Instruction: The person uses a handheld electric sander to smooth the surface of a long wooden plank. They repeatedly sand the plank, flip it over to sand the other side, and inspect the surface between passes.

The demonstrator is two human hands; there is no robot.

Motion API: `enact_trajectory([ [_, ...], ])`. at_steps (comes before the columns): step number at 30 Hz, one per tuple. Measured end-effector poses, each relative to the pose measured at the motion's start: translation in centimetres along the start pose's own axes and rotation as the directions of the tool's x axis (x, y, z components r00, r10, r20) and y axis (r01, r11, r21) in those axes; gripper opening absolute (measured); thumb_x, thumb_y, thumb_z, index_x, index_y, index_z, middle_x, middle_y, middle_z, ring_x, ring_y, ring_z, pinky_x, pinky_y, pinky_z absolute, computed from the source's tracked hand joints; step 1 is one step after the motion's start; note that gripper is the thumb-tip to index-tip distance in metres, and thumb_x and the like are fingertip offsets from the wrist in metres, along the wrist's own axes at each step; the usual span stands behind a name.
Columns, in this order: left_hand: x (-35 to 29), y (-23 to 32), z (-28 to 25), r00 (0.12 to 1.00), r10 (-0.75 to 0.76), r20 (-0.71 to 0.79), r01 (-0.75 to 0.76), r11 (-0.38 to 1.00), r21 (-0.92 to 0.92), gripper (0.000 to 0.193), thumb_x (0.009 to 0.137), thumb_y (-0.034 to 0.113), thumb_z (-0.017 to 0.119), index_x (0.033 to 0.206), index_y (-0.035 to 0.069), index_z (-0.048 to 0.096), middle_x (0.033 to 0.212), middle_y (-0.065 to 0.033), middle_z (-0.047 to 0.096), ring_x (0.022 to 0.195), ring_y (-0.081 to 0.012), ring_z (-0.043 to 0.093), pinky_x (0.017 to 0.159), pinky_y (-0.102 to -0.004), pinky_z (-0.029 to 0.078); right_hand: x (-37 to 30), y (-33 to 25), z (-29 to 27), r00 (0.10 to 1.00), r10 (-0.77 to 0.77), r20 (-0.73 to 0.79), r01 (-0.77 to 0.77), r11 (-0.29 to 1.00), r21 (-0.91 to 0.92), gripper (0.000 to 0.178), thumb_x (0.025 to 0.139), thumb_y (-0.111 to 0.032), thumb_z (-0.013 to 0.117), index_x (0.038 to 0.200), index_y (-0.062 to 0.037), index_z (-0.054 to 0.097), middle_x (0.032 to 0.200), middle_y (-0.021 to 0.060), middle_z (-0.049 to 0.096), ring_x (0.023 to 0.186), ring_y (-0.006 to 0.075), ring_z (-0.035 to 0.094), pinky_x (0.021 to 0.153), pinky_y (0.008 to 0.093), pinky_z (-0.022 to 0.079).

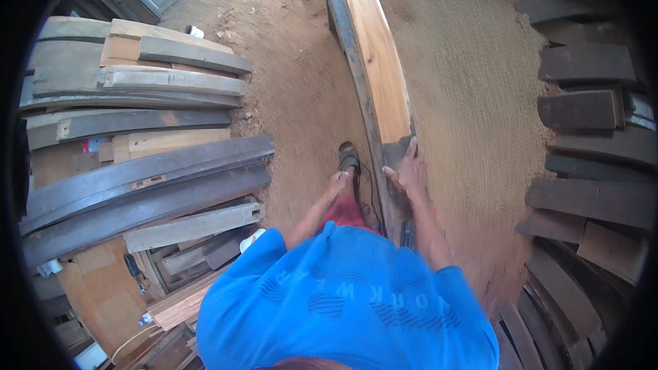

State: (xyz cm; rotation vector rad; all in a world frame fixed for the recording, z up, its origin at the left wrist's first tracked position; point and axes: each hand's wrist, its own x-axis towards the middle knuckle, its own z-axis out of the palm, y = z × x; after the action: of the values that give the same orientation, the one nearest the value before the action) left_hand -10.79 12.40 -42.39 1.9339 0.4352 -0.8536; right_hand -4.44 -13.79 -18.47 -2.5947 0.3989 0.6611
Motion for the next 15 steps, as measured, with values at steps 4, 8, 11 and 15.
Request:
enact_trajectory([
  [4, 0.4, -0.5, 0.0, 1.0, 0.0, -0.023, -0.001, 0.998, -0.059, 0.06, 0.099, 0.052, 0.045, 0.134, 0.008, 0.064, 0.133, -0.031, 0.063, 0.13, -0.0446, 0.058, 0.111, -0.0481, 0.043, -0.4, -1.5, -0.6, 0.996, 0.077, 0.053, -0.074, 0.996, -0.048, 0.127, 0.081, -0.048, 0.083, 0.163, 0.0018, 0.0, 0.154, 0.0419, 0.031, 0.135, 0.0521, 0.047, 0.115, 0.0516, 0.042],
  [8, 0.0, 0.1, -0.4, 0.999, -0.019, -0.036, 0.016, 0.996, -0.09, 0.059, 0.099, 0.05, 0.047, 0.131, 0.005, 0.065, 0.13, -0.0308, 0.065, 0.128, -0.0438, 0.06, 0.109, -0.0474, 0.044, -0.4, -2.0, -0.7, 0.985, 0.144, 0.1, -0.139, 0.989, -0.047, 0.127, 0.082, -0.048, 0.083, 0.164, -0.0006, -0.002, 0.153, 0.0428, 0.03, 0.136, 0.0533, 0.046, 0.114, 0.0526, 0.042],
  [11, -0.5, 0.4, -0.9, 0.996, 0.068, -0.055, -0.072, 0.993, -0.089, 0.059, 0.099, 0.049, 0.048, 0.129, 0.002, 0.066, 0.127, -0.0313, 0.066, 0.126, -0.0438, 0.061, 0.108, -0.047, 0.045, -0.3, -0.7, 0.3, 0.995, 0.087, 0.041, -0.086, 0.996, -0.021, 0.127, 0.082, -0.047, 0.083, 0.164, -0.003, -0.004, 0.153, 0.0442, 0.029, 0.136, 0.0557, 0.045, 0.114, 0.0538, 0.041],
  [15, -0.8, 0.2, -1.1, 0.997, 0.03, -0.074, -0.038, 0.995, -0.097, 0.058, 0.099, 0.048, 0.048, 0.128, 0.001, 0.066, 0.125, -0.0324, 0.066, 0.126, -0.0446, 0.061, 0.108, -0.0471, 0.045, 0.1, -0.5, 1.5, 0.998, 0.06, -0.029, -0.062, 0.996, -0.064, 0.133, 0.079, -0.051, 0.085, 0.163, -0.0015, -0.006, 0.14, 0.046, 0.041, 0.126, 0.0564, 0.052, 0.109, 0.0549, 0.045],
])
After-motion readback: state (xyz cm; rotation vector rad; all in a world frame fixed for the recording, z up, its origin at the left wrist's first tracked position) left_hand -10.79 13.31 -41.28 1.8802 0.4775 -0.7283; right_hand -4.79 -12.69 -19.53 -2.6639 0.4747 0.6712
